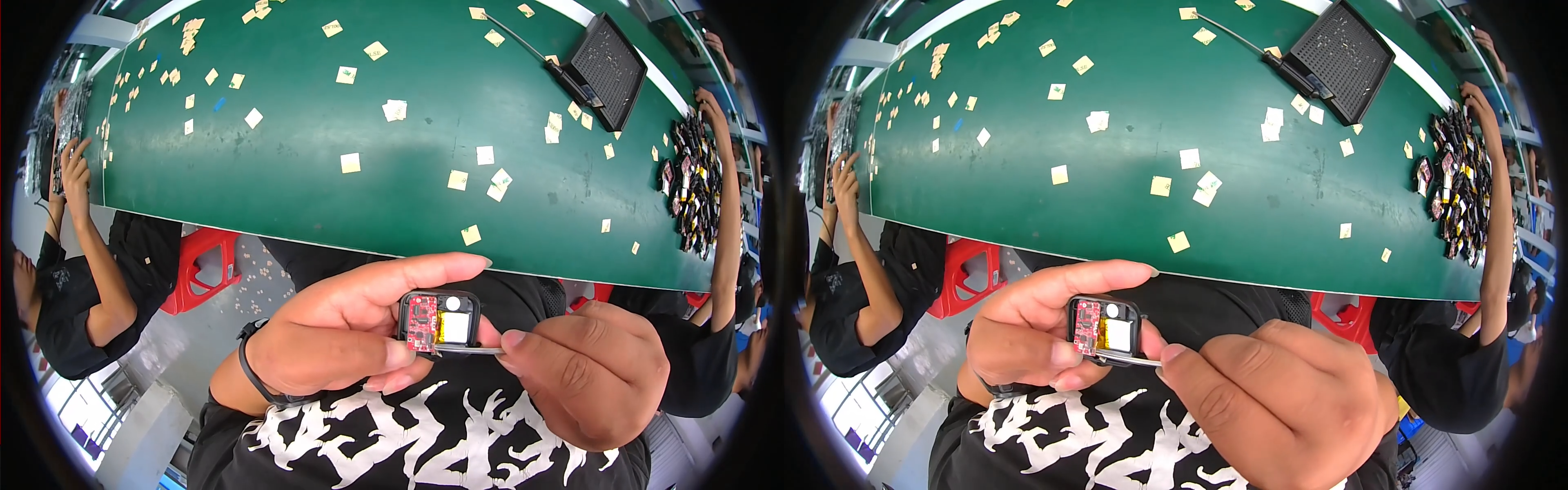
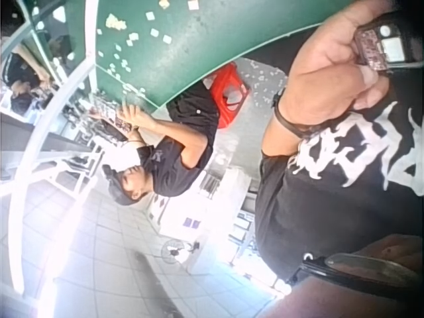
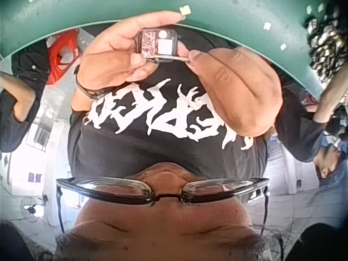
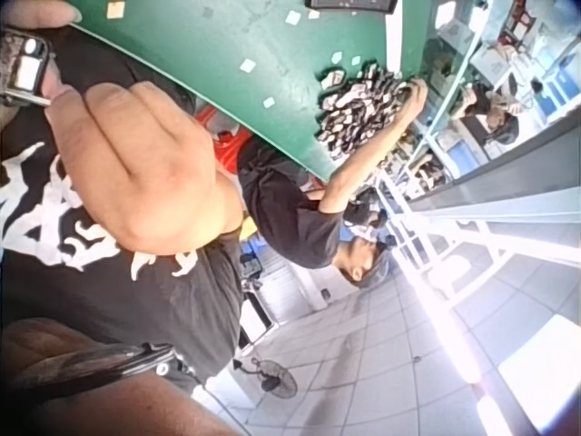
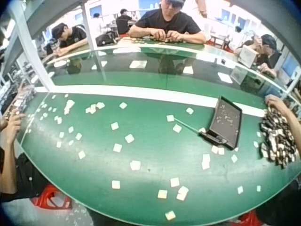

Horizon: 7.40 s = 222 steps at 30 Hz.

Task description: The recorder uses tweezers to assemble internal components, such as batteries and circuitry, into small electronic device casings at an assembly line workstation.

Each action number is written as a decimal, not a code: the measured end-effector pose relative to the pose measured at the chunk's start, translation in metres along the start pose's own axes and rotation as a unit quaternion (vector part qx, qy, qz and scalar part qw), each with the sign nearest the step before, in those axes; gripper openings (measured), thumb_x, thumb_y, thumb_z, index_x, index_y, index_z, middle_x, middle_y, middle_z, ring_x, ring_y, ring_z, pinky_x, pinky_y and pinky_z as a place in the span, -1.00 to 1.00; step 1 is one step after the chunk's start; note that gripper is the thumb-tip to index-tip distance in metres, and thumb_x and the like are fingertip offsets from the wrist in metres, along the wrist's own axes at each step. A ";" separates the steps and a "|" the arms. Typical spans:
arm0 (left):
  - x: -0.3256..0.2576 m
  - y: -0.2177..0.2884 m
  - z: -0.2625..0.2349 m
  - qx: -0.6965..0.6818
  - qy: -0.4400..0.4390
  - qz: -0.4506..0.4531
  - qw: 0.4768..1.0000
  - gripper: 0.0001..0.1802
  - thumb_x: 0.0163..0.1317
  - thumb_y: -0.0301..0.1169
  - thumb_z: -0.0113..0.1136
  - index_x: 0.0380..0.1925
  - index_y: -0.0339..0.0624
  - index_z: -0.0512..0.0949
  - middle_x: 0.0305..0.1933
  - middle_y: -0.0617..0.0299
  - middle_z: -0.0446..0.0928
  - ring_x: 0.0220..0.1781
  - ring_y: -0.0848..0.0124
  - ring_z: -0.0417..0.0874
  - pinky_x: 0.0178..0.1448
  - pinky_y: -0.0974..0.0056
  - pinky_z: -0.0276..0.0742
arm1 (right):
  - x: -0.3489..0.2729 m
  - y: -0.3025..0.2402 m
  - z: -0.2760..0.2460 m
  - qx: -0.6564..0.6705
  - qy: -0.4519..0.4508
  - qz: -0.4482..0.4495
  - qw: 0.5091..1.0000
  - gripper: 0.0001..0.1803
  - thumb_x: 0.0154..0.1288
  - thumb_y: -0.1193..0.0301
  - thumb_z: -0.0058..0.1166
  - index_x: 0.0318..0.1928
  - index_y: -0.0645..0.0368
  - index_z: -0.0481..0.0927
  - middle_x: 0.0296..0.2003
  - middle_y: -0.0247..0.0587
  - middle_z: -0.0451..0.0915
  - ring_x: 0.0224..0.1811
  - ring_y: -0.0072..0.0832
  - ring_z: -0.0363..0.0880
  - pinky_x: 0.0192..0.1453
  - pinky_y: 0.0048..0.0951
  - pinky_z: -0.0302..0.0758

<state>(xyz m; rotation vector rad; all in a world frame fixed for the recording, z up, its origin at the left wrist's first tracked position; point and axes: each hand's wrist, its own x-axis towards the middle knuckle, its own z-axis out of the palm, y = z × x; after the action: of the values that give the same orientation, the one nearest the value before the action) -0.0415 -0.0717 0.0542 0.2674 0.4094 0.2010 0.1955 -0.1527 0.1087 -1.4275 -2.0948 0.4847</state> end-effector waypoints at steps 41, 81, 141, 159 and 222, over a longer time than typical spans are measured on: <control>0.002 -0.001 0.002 0.010 0.026 -0.003 1.000 -0.20 0.31 -0.70 0.05 0.56 -0.49 0.06 0.05 -0.11 0.58 -0.39 0.49 0.48 -0.31 0.41 0.42 | 0.011 -0.010 0.003 -0.076 -0.008 -0.004 0.997 -0.65 -0.23 0.52 0.48 -0.28 0.22 0.78 -0.51 -0.32 0.63 -0.60 -0.45 0.47 -0.50 -0.48 0.35; 0.001 -0.001 0.003 0.046 0.000 -0.017 0.999 -0.20 0.39 -0.65 0.05 0.59 -0.44 -0.01 0.31 -0.38 0.48 -0.36 0.53 0.43 -0.24 0.43 0.45 | 0.006 -0.011 -0.012 -0.114 -0.052 -0.051 0.991 -0.66 -0.16 0.43 0.33 -0.25 0.26 0.75 -0.44 -0.23 0.66 -0.53 -0.44 0.54 -0.53 -0.46 0.33; -0.003 -0.004 0.004 0.046 -0.006 -0.052 0.998 -0.20 0.30 -0.74 0.02 0.56 -0.52 0.06 -0.22 0.17 0.49 -0.31 0.52 0.37 -0.25 0.38 0.28 | 0.011 -0.010 -0.014 -0.081 -0.135 -0.083 0.984 -0.75 -0.17 0.56 0.34 -0.34 0.26 0.72 -0.56 -0.41 0.45 -0.68 -0.62 0.33 -0.75 -0.57 0.11; -0.004 0.001 0.001 0.037 0.000 -0.086 0.996 -0.15 0.21 -0.82 0.02 0.55 -0.55 0.06 0.37 -0.22 0.47 -0.22 0.49 0.42 -0.09 0.39 0.38 | 0.013 -0.024 -0.020 -0.101 -0.176 -0.037 0.979 -0.58 -0.07 0.52 0.22 -0.09 0.35 0.68 -0.33 -0.25 0.56 -0.45 -0.46 0.53 -0.50 -0.49 0.47; -0.001 0.002 0.004 0.016 0.041 -0.071 0.997 -0.23 0.29 -0.78 0.04 0.52 -0.61 0.11 0.02 0.07 0.55 -0.22 0.51 0.46 -0.13 0.40 0.39 | 0.016 -0.004 -0.004 -0.005 -0.124 -0.033 0.992 -0.67 -0.20 0.56 0.37 -0.28 0.35 0.72 -0.52 -0.25 0.56 -0.67 -0.50 0.39 -0.68 -0.49 0.24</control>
<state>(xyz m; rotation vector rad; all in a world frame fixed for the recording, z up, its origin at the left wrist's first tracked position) -0.0413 -0.0709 0.0586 0.2606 0.5109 0.0660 0.1902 -0.1393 0.1181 -1.3558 -2.3336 0.6548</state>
